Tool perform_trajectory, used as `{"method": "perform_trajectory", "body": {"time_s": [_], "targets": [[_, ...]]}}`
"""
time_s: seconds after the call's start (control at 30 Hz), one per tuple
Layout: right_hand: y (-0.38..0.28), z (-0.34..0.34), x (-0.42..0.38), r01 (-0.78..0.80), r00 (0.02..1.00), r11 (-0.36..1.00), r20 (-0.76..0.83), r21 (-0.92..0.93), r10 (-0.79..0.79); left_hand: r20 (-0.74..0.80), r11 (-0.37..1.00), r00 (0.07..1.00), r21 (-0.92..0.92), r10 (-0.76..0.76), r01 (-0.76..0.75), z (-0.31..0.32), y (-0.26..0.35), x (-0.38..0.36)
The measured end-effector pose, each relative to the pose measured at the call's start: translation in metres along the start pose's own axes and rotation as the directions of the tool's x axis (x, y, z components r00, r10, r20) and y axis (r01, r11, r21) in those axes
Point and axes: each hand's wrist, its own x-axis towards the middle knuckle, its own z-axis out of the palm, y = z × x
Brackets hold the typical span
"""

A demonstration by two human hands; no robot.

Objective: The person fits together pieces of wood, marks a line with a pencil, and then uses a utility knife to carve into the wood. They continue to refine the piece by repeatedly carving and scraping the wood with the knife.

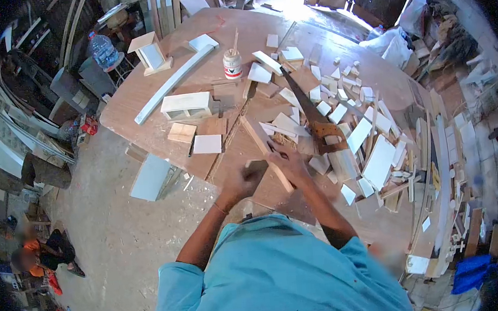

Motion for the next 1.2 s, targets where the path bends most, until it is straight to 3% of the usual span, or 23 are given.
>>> {"method": "perform_trajectory", "body": {"time_s": [0.03,0.1,0.13,0.2,0.23,0.33,0.37,0.43,0.47,0.53,0.57,0.63,0.67,0.7,0.77,0.8,0.87,0.97,1.03,1.07,1.13,1.17,1.2], "targets": [[-0.007,-0.001,0.001,-0.18,0.979,0.976,0.078,-0.122,0.191,0.011,1.0,1.0,0.003,-0.002,0.002,-0.002,0.004,-0.003],[-0.018,0.006,-0.008,-0.084,0.996,0.974,0.02,-0.21,0.091,0.04,0.858,0.988,0.492,0.146,-0.147,-0.004,0.009,0.001],[-0.02,0.012,-0.016,0.053,0.998,0.974,0.029,-0.219,-0.048,0.109,0.822,0.974,0.523,0.198,-0.225,-0.008,0.008,0.0],[-0.014,0.015,-0.02,0.282,0.959,0.94,0.025,-0.19,-0.282,0.087,0.825,0.976,0.523,0.199,-0.215,-0.01,0.011,0.0],[-0.01,0.014,-0.019,0.271,0.962,0.944,0.023,-0.186,-0.272,0.065,0.827,0.978,0.525,0.197,-0.201,-0.011,0.016,-0.003],[-0.012,-0.001,-0.003,-0.077,0.988,0.982,0.121,-0.172,0.099,-0.019,0.862,0.973,0.467,0.231,-0.196,0.0,0.01,-0.012],[-0.01,0.002,-0.004,-0.075,0.988,0.982,0.118,-0.174,0.096,-0.018,0.851,0.959,0.466,0.283,-0.242,0.004,0.001,-0.013],[-0.005,0.014,-0.011,0.095,0.992,0.984,0.096,-0.153,-0.081,-0.004,0.857,0.97,0.469,0.243,-0.213,0.0,0.003,-0.012],[-0.004,0.016,-0.017,0.091,0.992,0.984,0.102,-0.154,-0.076,0.052,0.835,0.977,0.511,0.207,-0.204,-0.004,0.004,-0.012],[-0.013,0.019,-0.023,0.299,0.953,0.923,0.033,-0.243,-0.301,0.151,0.78,0.973,0.583,0.172,-0.228,-0.011,0.001,-0.01],[-0.011,0.019,-0.023,0.299,0.953,0.924,0.037,-0.24,-0.3,0.149,0.78,0.974,0.585,0.168,-0.224,-0.01,0.002,-0.014],[-0.017,0.008,-0.01,0.093,0.993,0.981,0.092,-0.169,-0.079,0.007,0.841,0.972,0.501,0.234,-0.205,-0.005,0.012,-0.015],[-0.027,-0.004,-0.01,-0.233,0.947,0.971,0.213,-0.051,0.238,0.024,0.84,0.968,0.492,0.251,-0.23,-0.003,0.014,-0.017],[-0.015,0.001,-0.009,-0.228,0.947,0.972,0.218,-0.053,0.234,0.017,0.839,0.968,0.495,0.25,-0.226,-0.001,0.013,-0.017],[0.021,0.019,-0.005,0.073,0.993,0.976,0.103,-0.206,-0.053,0.038,0.829,0.985,0.536,0.166,-0.161,0.002,0.004,-0.017],[0.001,0.021,-0.019,0.167,0.984,0.977,0.086,-0.136,-0.156,0.029,0.833,0.989,0.536,0.142,-0.136,0.003,-0.004,-0.021],[-0.01,0.022,-0.024,0.181,0.981,0.978,0.094,-0.106,-0.172,0.15,0.783,0.978,0.587,0.142,-0.204,-0.003,-0.016,-0.015],[0.001,0.023,-0.012,0.207,0.977,0.972,0.082,-0.113,-0.199,0.031,0.826,0.992,0.55,0.124,-0.121,-0.003,0.008,-0.018],[0.008,0.023,-0.006,0.095,0.993,0.991,0.079,-0.09,-0.087,0.008,0.839,0.987,0.525,0.163,-0.143,0.003,0.0,-0.018],[0.01,0.027,-0.008,0.169,0.984,0.948,-0.007,-0.27,-0.177,0.023,0.825,0.988,0.547,0.155,-0.142,0.003,-0.005,-0.015],[-0.008,0.029,-0.018,0.199,0.98,0.963,0.01,-0.183,-0.2,0.04,0.819,0.992,0.562,0.118,-0.12,0.002,-0.016,-0.014],[-0.014,0.029,-0.019,0.233,0.972,0.968,0.005,-0.094,-0.233,0.066,0.802,0.981,0.567,0.185,-0.189,-0.001,-0.024,-0.01],[-0.007,0.028,-0.011,0.24,0.971,0.955,0.047,-0.173,-0.235,0.092,0.783,0.963,0.566,0.252,-0.259,-0.001,-0.028,-0.011]]}}
